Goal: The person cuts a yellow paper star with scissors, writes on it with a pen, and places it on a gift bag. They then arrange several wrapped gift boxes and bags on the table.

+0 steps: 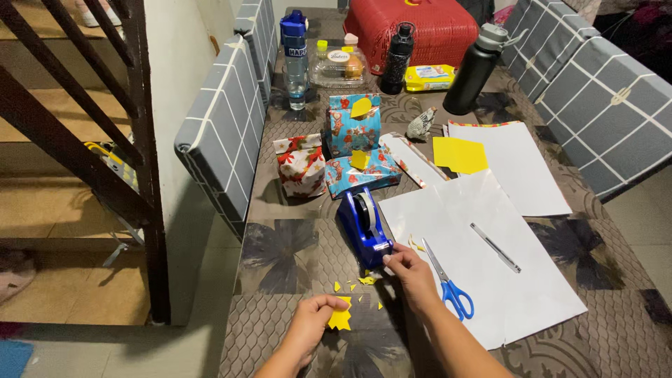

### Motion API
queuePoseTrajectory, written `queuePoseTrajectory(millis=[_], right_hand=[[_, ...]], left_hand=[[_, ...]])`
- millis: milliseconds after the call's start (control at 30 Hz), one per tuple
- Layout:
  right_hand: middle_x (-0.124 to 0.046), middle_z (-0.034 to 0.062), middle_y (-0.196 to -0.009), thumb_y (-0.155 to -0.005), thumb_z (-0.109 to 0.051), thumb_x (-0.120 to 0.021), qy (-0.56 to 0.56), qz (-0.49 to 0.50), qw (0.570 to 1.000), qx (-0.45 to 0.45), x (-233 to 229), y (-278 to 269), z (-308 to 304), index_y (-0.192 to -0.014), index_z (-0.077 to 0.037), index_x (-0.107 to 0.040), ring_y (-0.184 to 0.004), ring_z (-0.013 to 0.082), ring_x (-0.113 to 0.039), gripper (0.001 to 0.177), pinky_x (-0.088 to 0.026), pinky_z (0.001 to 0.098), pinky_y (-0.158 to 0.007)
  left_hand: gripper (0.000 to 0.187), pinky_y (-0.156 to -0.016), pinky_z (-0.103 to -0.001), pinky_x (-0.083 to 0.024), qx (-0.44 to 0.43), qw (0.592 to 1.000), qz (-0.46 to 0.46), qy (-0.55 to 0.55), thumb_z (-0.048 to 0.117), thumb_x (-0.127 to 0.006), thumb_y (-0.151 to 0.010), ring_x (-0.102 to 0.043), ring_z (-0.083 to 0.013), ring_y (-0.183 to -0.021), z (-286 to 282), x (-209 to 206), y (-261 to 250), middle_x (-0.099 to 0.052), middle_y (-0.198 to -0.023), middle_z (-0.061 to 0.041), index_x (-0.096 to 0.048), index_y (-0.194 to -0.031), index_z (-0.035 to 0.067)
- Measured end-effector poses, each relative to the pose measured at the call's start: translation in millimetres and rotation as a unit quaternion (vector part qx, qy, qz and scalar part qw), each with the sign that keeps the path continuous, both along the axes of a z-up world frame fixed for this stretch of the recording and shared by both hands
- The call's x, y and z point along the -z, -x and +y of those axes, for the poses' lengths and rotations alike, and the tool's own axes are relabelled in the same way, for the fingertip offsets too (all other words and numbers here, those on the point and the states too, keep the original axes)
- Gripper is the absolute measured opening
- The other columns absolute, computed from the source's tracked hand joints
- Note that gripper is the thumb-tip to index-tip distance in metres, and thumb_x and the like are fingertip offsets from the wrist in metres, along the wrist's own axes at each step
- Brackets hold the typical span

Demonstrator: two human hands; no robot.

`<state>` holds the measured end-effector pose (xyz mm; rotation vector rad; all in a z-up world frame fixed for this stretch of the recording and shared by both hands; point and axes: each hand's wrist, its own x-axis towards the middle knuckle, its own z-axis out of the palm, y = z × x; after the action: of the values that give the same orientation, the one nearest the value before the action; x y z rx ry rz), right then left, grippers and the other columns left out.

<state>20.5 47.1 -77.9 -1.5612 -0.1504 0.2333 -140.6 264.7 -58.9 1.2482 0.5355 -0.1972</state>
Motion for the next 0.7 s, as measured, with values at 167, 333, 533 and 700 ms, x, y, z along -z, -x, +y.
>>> queuePoseTrajectory(millis=[167, 333, 533, 700], right_hand=[[-0.07, 0.0074, -0.129, -0.087, -0.016, -0.073, 0.073, 0.048, 0.996, -0.004, -13, 3, -14, -0.084, 0.0, -0.071, -0.093, 0.0147, -0.061, 0.016, -0.048, 0.0302, -0.085], [-0.072, 0.0082, -0.102, -0.101, -0.038, -0.052, 0.061, 0.015, 0.992, -0.11, -51, 33, -17, -0.108, 0.0, -0.073, -0.095, 0.0142, -0.064, 0.044, -0.047, 0.0316, -0.093], [-0.074, 0.007, -0.09, -0.103, -0.056, -0.034, 0.041, -0.013, 0.979, -0.198, -93, 53, 1, -0.116, 0.001, -0.069, -0.093, 0.0159, -0.069, 0.067, -0.048, 0.0327, -0.097], [-0.075, 0.0049, -0.091, -0.102, -0.056, -0.036, 0.056, -0.025, 0.975, -0.216, -111, 62, 11, -0.109, 0.0, -0.071, -0.091, 0.0166, -0.069, 0.067, -0.05, 0.0327, -0.094]], left_hand=[[0.023, -0.072, -0.026, -0.052, 0.0, 1.0, -0.017, -0.006, 0.002, -0.066, -0.087, -0.065, -0.0127, -0.076, 4, -10, -5, -0.076, -0.09, -0.008, -0.078, -0.106, 0.0], [0.042, -0.073, -0.024, -0.053, -0.033, 0.997, -0.068, 0.009, 0.006, -0.066, -0.088, -0.066, -0.0131, -0.08, 10, -40, -13, -0.077, -0.091, -0.005, -0.072, -0.128, -0.005], [0.105, -0.081, -0.031, -0.061, 0.001, 0.982, -0.19, -0.019, -0.002, -0.077, -0.072, -0.072, -0.0122, -0.102, -7, -87, -21, -0.041, -0.144, 0.0, -0.023, -0.161, 0.014], [0.104, -0.077, -0.03, -0.059, 0.03, 0.97, -0.222, -0.097, -0.004, -0.076, -0.075, -0.073, -0.0142, -0.093, -19, -110, -24, -0.036, -0.15, -0.009, -0.02, -0.161, 0.012]])
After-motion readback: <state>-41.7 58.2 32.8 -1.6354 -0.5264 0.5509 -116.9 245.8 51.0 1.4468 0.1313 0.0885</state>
